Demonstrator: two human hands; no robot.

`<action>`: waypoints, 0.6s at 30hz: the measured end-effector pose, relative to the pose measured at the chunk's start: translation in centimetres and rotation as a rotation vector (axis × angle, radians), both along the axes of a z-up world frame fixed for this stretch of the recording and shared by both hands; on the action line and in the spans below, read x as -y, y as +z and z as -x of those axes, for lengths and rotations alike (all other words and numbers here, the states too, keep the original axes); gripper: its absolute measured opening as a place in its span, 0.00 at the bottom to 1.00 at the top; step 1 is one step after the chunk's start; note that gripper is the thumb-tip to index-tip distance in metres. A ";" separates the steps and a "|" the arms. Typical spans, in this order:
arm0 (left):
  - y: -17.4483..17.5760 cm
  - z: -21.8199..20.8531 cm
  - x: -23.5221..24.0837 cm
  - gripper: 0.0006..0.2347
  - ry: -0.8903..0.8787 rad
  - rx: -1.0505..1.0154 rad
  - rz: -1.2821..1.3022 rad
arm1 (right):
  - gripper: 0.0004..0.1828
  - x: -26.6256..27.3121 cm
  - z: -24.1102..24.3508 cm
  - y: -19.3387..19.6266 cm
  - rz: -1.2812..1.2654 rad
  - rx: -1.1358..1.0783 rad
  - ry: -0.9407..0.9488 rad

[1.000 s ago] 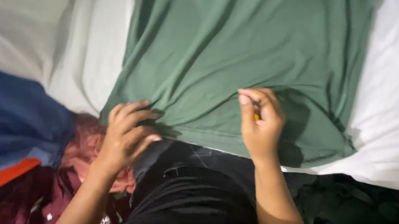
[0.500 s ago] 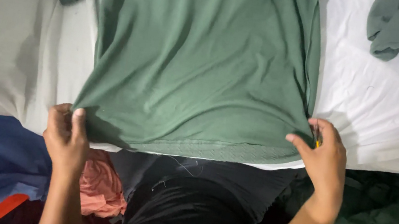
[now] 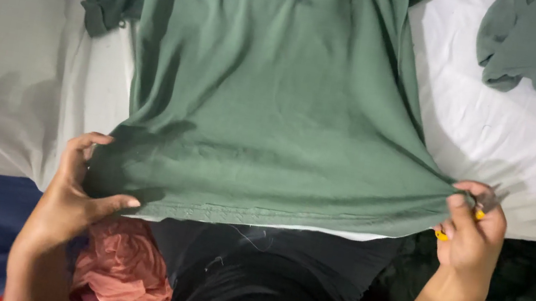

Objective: The person lays a green shirt on a white bedsheet and uses yellow-handled scissors to cut the bottom hem and sleeve cuffs. The person repeatedly folds and unfolds the fabric to access different sections for cutting.

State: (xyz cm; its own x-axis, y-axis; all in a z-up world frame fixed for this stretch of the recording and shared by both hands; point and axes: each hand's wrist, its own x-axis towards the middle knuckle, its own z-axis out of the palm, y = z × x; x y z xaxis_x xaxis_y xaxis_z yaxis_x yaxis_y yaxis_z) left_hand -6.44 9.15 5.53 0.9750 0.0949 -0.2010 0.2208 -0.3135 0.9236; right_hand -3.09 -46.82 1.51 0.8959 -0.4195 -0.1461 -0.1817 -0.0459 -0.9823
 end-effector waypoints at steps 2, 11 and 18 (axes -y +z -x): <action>0.7 -1.2 -0.6 0.38 -0.107 0.022 -0.267 | 0.15 -0.5 -1.3 0.8 -0.048 0.087 0.151; 3.9 -9.8 -2.2 0.13 -0.156 -0.085 -0.790 | 0.14 0.3 -11.8 0.7 0.739 0.218 0.119; 6.6 -16.5 -6.0 0.08 0.151 0.471 0.029 | 0.13 0.6 -15.8 8.5 0.370 0.786 -0.284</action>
State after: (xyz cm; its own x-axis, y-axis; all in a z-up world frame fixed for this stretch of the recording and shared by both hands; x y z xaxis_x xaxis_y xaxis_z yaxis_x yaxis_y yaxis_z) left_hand 10.09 15.12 12.14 0.9363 0.2428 0.2537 -0.1818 -0.2829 0.9418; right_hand 12.73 -47.41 10.05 0.5369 -0.5379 0.6499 0.4806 -0.4380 -0.7597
